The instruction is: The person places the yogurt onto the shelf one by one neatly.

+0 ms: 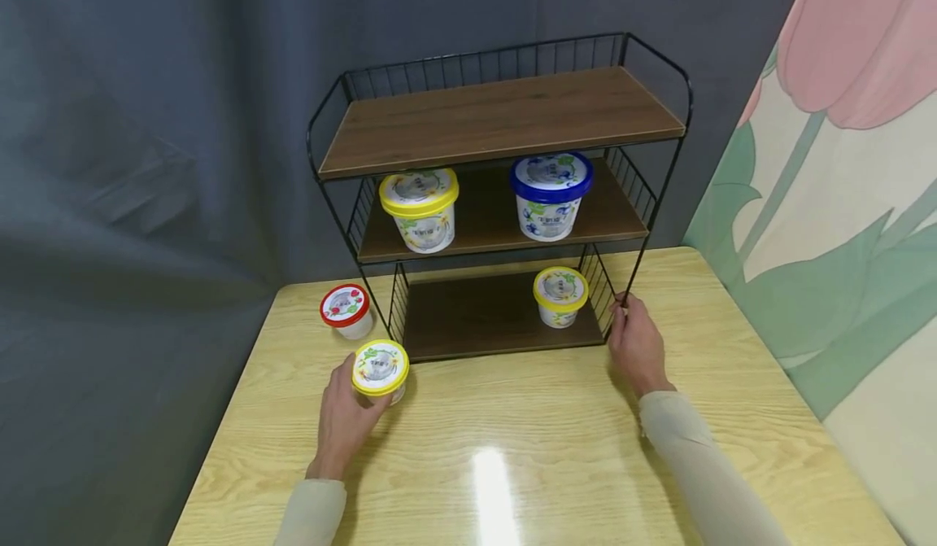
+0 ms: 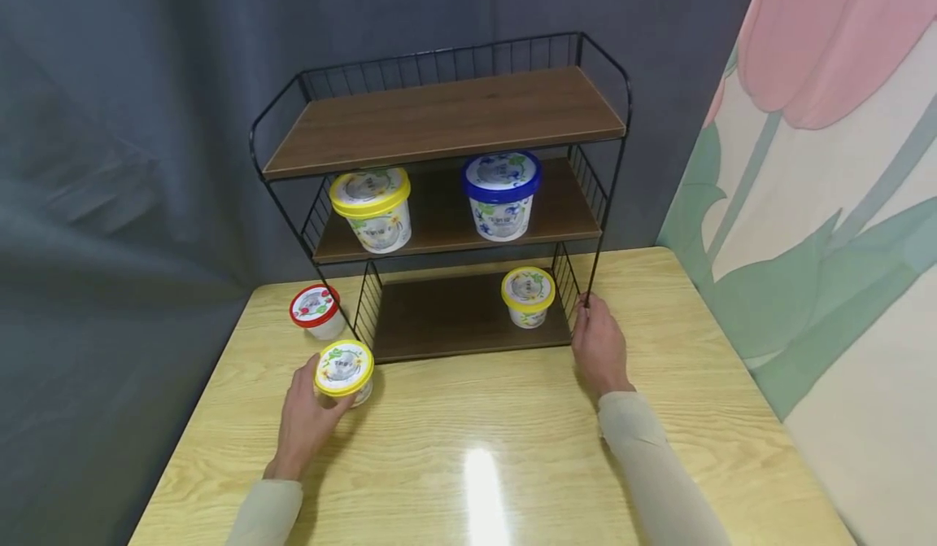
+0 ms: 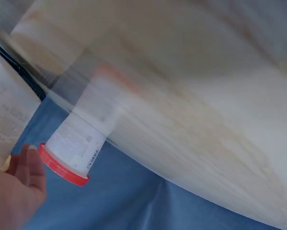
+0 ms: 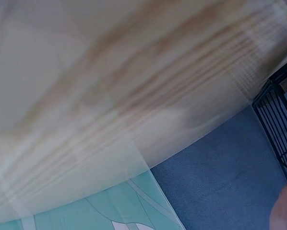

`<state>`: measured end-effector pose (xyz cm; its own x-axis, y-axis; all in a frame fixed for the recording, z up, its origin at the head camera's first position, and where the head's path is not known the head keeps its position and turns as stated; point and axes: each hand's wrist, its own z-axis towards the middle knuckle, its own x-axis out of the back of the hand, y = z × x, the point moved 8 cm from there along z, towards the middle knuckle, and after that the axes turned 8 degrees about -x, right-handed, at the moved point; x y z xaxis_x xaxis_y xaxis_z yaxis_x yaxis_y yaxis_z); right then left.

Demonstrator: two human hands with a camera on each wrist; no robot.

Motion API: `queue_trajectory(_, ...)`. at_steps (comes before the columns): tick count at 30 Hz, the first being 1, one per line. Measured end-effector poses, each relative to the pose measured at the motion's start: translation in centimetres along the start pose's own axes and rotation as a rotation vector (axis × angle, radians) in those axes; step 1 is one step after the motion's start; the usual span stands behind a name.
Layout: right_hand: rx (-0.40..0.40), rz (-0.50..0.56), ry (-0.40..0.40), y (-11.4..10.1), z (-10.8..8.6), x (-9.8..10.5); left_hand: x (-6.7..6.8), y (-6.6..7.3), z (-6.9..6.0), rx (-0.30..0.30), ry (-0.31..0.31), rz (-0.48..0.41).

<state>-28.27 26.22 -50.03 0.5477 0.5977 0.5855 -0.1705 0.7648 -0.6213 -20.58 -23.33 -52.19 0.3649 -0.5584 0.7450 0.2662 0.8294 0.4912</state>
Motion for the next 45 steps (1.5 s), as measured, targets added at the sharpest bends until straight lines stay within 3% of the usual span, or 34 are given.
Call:
queue_trajectory(9,0.018,0.000,0.008,-0.1,0.0,0.1,-0.8,2.4,0.9,-0.112,0.067,-0.068)
queue_trajectory(16,0.007,-0.003,0.007,0.1,0.0,0.1,-3.0,7.0,2.3,-0.346,0.111,0.098)
queue_trajectory(20,-0.009,-0.013,0.005,0.2,0.1,0.1,-5.0,8.9,3.6,-0.397,0.060,0.105)
queue_trajectory(29,-0.009,-0.036,-0.021,0.3,0.0,-0.2,-8.5,9.6,6.7,-0.275,0.021,-0.012)
queue_trajectory(35,-0.007,-0.033,-0.025,0.0,0.0,-0.7,-11.1,8.8,8.1,-0.041,-0.051,-0.175)
queue_trajectory(37,0.003,-0.030,-0.034,-0.2,-0.1,-0.9,-11.6,8.7,8.9,0.003,-0.064,-0.223)
queue_trajectory(39,0.008,-0.027,-0.030,-0.3,-0.2,-0.8,-12.1,8.9,10.0,0.004,-0.096,-0.249)
queue_trajectory(45,0.011,-0.016,0.007,-0.3,0.0,0.0,-14.3,9.9,13.0,0.007,-0.287,-0.391)
